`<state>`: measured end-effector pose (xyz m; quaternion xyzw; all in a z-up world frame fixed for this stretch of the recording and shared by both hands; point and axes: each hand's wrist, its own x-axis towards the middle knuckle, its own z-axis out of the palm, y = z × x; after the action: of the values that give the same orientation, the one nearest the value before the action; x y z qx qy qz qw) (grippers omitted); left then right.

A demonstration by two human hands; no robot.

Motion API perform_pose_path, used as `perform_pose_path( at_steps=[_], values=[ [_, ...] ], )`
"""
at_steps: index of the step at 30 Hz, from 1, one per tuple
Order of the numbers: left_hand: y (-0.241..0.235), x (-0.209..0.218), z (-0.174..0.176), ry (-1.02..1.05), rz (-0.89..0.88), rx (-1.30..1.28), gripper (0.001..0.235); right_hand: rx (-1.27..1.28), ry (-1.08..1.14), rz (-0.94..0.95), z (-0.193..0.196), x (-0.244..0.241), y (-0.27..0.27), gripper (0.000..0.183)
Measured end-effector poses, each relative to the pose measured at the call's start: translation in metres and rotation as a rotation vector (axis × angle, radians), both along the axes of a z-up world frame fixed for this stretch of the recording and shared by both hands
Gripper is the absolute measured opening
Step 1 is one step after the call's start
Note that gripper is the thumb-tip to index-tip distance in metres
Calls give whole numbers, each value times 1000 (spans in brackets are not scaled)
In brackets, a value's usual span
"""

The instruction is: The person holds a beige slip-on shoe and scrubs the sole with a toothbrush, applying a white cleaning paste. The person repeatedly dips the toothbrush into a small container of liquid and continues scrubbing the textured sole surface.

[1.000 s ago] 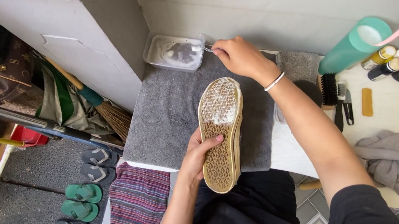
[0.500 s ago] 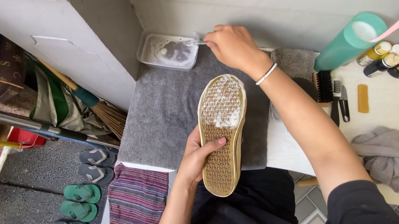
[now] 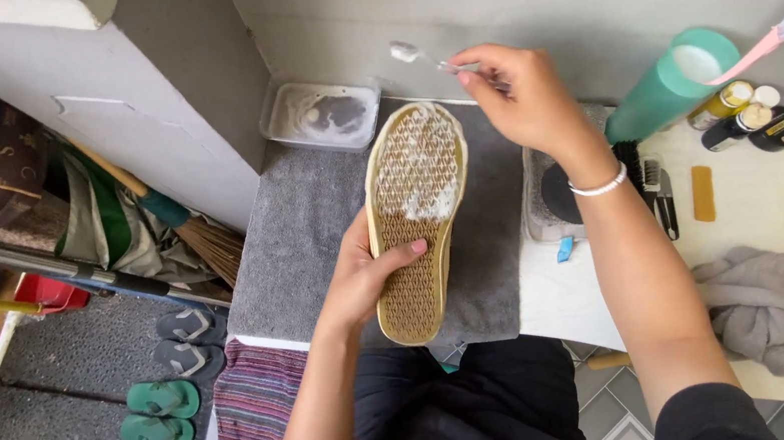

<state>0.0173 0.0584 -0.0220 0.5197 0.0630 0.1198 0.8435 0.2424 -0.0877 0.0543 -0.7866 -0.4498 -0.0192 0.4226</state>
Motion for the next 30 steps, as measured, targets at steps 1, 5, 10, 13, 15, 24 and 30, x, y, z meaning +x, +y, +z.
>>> perform_pose_path(
  at_steps=[1, 5, 10, 13, 15, 24, 30],
  values=[
    [3, 7, 11, -27, 0, 42, 50, 117, 9, 3, 4, -3, -14, 22],
    [10, 41, 22, -56, -52, 117, 50, 169, -2, -70, 27, -27, -56, 24],
    [1, 72, 31, -125, -55, 252, 49, 229, -49, -81, 40, -57, -75, 21],
    [-3, 87, 29, -174, -86, 271, 49, 202, -83, -87, 45, -57, -78, 21],
    [-5, 93, 27, -192, -92, 281, 48, 213, -109, -85, 44, -52, -80, 20],
    [-8, 109, 6, -198, -86, 324, 44, 140, -91, -9, 46, -43, -81, 22],
    [-7, 111, -3, -185, -69, 343, 44, 84, 1, 48, 44, -43, -75, 23]
  ],
)
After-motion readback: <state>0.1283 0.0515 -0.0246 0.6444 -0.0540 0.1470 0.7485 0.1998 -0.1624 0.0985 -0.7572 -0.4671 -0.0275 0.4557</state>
